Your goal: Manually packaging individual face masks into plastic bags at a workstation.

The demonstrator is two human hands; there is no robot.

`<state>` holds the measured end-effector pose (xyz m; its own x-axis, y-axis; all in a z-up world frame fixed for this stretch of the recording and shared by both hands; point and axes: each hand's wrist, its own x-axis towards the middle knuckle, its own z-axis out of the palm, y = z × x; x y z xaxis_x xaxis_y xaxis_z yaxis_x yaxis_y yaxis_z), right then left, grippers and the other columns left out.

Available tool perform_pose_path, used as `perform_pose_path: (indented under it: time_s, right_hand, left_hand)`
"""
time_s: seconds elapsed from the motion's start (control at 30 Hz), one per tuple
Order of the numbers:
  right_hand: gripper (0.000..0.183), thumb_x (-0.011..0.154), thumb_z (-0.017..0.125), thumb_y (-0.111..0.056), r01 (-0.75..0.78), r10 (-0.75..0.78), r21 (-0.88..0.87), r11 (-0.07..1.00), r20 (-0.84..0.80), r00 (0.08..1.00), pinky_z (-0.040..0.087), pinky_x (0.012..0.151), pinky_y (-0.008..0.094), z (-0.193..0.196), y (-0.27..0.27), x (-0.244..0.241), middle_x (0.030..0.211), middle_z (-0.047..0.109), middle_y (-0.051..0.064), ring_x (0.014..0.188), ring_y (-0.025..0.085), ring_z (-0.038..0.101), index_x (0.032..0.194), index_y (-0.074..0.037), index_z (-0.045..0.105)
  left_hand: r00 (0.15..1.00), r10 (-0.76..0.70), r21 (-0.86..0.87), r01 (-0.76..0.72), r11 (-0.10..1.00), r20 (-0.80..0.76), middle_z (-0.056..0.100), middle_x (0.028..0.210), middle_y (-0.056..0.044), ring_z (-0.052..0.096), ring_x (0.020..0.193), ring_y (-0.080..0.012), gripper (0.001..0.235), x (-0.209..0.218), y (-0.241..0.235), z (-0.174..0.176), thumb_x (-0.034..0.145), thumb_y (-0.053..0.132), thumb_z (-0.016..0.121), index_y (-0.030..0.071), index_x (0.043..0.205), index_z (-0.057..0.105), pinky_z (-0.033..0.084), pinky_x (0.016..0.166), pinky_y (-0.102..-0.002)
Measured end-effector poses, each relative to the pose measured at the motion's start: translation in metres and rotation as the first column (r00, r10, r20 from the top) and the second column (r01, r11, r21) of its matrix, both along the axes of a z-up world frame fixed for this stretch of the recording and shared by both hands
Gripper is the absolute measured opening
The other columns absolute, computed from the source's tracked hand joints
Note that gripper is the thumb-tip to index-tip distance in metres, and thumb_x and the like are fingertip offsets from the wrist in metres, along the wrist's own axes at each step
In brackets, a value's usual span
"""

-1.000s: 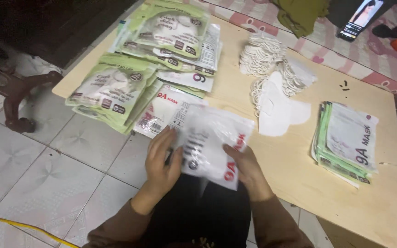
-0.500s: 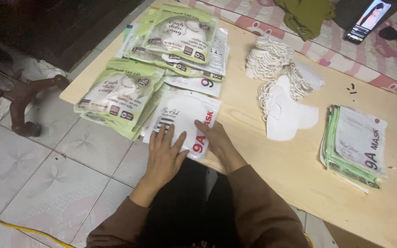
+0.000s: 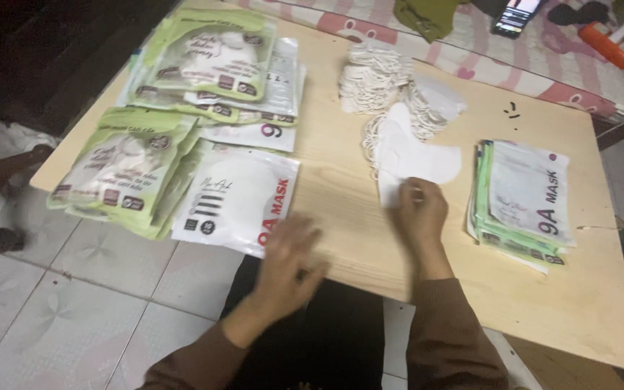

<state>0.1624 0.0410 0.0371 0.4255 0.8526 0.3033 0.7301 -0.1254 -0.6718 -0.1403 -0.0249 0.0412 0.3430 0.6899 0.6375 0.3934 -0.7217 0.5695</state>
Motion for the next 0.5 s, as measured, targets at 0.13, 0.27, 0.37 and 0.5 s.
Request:
perform_pose_path:
  time_s: [0.13, 0.27, 0.37, 0.5]
  right_hand:
    - [0.057, 0.091, 0.082, -0.03, 0.156, -0.135, -0.159, 0.975, 0.132, 0.982, 0.061, 0.085, 0.048, -0.009, 0.016, 0.043, 0.112, 0.067, 0.023, 0.104, 0.038, 0.07, 0.131, 0.005, 0.062]
    - [0.092, 0.076, 0.089, -0.052, 0.22, -0.188, -0.383, 0.897, 0.119, 0.975, 0.052, 0.095, 0.055, -0.013, 0.037, 0.051, 0.113, 0.069, 0.016, 0.111, 0.037, 0.068, 0.145, -0.005, 0.051]
    - [0.093, 0.074, 0.091, -0.046, 0.194, -0.187, -0.413, 0.89, 0.058, 0.981, 0.05, 0.096, 0.052, -0.013, 0.042, 0.054, 0.11, 0.069, 0.011, 0.11, 0.034, 0.068, 0.148, -0.009, 0.048]
    - [0.074, 0.077, 0.089, -0.033, 0.147, -0.172, -0.345, 0.927, -0.04, 0.984, 0.052, 0.09, 0.044, -0.018, 0.041, 0.057, 0.101, 0.071, 0.006, 0.103, 0.03, 0.07, 0.139, -0.014, 0.054]
  left_hand:
    - [0.987, -0.068, -0.02, 0.072, 0.997, 0.147, 0.063, 0.127, -0.018, 0.053, 0.13, -0.0424, 0.042, 0.09, 0.015, 0.005, 0.088, 0.019, 0.075, 0.004, 0.126, 0.066, 0.034, 0.113, -0.056]
    - [0.92, -0.005, -0.165, 0.075, 0.983, 0.391, 0.066, 0.116, -0.009, 0.063, 0.118, -0.033, 0.028, 0.157, 0.075, -0.012, 0.095, 0.014, 0.069, 0.008, 0.122, 0.066, 0.048, 0.103, -0.048]
    - [0.898, 0.054, -0.254, 0.066, 0.965, 0.437, 0.067, 0.114, -0.007, 0.064, 0.115, -0.0289, 0.022, 0.18, 0.124, -0.009, 0.099, 0.018, 0.063, 0.012, 0.12, 0.066, 0.05, 0.1, -0.044]
    - [0.881, 0.069, -0.218, 0.039, 0.975, 0.468, 0.069, 0.104, -0.003, 0.069, 0.104, -0.0253, 0.015, 0.194, 0.171, -0.027, 0.101, 0.014, 0.061, 0.013, 0.114, 0.068, 0.056, 0.089, -0.039]
